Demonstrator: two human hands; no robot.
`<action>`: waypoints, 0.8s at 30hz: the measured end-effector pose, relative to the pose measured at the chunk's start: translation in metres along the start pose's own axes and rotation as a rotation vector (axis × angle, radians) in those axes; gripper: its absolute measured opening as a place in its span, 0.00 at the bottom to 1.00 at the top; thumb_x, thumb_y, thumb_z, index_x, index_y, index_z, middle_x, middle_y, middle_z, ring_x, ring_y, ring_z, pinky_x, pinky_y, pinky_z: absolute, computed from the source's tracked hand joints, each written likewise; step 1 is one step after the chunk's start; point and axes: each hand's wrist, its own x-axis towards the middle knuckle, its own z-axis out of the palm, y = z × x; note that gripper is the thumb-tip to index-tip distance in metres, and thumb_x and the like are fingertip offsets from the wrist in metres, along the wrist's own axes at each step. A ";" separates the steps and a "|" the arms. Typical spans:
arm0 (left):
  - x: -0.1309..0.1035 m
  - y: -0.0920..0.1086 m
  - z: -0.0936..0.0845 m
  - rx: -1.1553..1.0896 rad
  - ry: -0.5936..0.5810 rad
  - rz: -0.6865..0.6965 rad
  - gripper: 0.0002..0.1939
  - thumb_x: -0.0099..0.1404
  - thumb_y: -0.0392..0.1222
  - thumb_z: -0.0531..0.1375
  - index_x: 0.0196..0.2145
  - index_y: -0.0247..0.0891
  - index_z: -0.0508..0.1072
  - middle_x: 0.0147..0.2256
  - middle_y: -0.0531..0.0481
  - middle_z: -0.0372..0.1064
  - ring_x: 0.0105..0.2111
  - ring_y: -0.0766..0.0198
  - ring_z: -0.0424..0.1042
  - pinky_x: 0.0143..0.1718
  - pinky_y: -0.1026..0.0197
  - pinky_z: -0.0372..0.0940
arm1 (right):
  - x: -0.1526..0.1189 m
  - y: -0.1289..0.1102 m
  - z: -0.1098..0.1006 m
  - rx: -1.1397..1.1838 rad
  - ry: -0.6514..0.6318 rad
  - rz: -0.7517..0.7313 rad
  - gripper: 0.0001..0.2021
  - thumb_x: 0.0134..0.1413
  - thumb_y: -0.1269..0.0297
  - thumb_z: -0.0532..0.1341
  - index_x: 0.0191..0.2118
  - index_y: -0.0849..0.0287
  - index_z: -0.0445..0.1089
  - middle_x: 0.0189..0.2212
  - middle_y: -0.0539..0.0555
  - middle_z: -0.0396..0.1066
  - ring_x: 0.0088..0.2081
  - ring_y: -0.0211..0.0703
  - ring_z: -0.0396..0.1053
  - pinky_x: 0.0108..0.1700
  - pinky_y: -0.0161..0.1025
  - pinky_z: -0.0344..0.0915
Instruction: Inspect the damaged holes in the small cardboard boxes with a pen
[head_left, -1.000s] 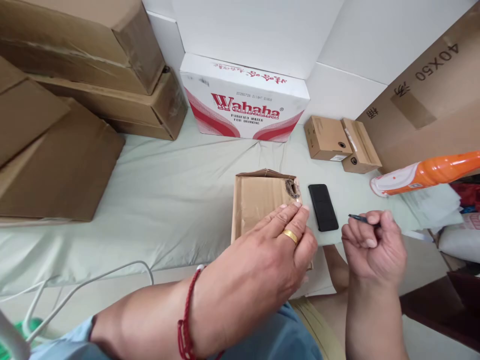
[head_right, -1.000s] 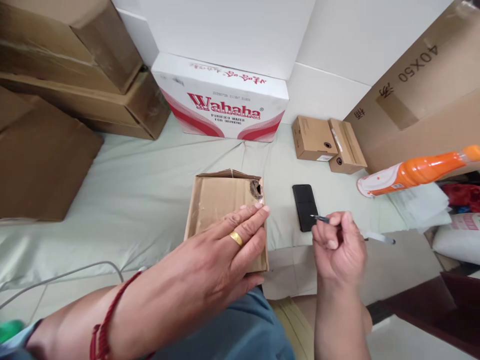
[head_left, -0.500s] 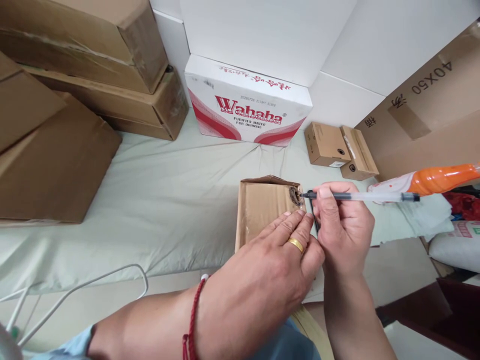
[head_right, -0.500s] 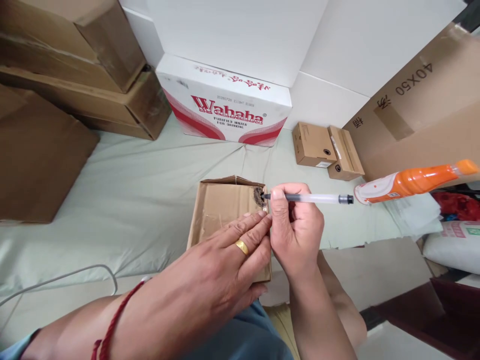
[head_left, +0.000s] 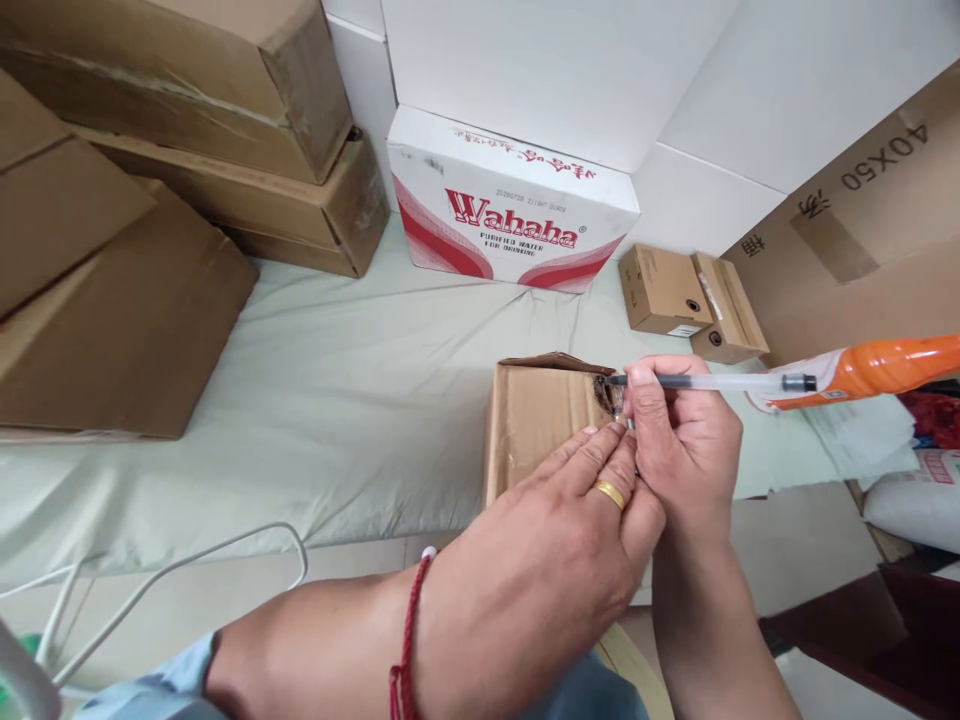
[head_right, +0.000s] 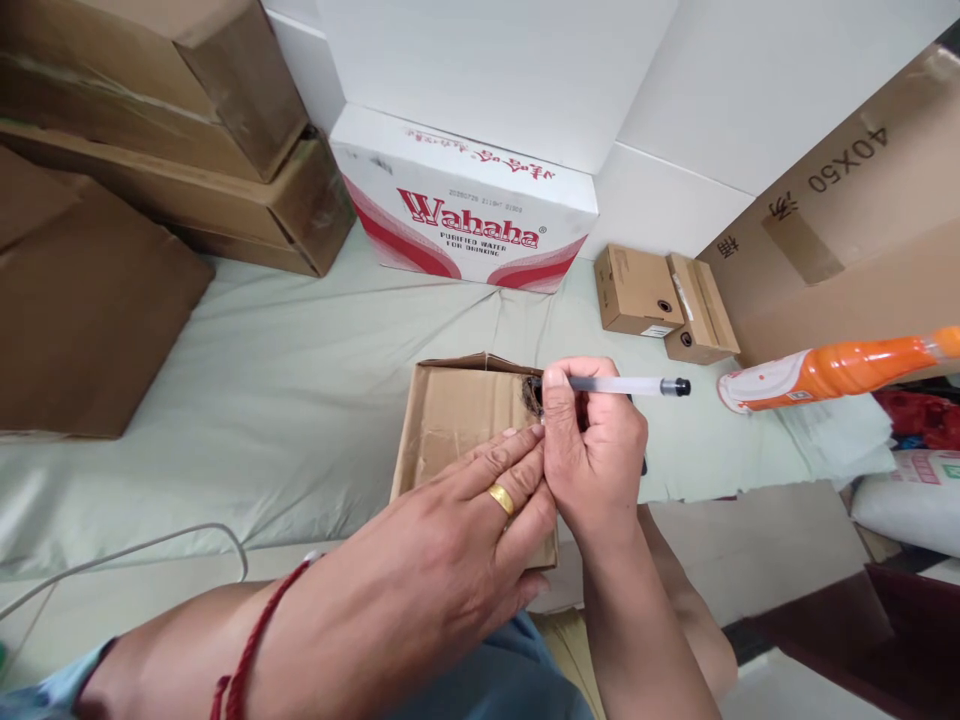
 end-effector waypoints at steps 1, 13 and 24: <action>0.000 0.000 0.000 -0.002 0.005 0.000 0.28 0.78 0.41 0.54 0.68 0.19 0.65 0.68 0.26 0.68 0.71 0.44 0.68 0.76 0.46 0.63 | 0.000 0.000 0.000 -0.003 -0.002 -0.001 0.12 0.73 0.53 0.62 0.40 0.55 0.73 0.25 0.45 0.70 0.26 0.35 0.68 0.30 0.33 0.66; -0.001 0.000 0.002 -0.034 0.006 -0.003 0.26 0.78 0.43 0.56 0.66 0.21 0.67 0.67 0.23 0.68 0.71 0.43 0.67 0.75 0.45 0.63 | -0.005 -0.005 -0.008 -0.178 0.032 -0.072 0.12 0.71 0.57 0.60 0.34 0.55 0.72 0.25 0.45 0.70 0.25 0.35 0.64 0.31 0.34 0.62; -0.001 0.000 0.003 -0.024 0.044 -0.024 0.24 0.77 0.41 0.56 0.64 0.23 0.68 0.66 0.26 0.70 0.70 0.46 0.69 0.74 0.47 0.64 | -0.004 -0.001 -0.002 -0.078 0.051 -0.083 0.12 0.73 0.54 0.61 0.40 0.55 0.75 0.27 0.46 0.71 0.28 0.35 0.68 0.34 0.34 0.66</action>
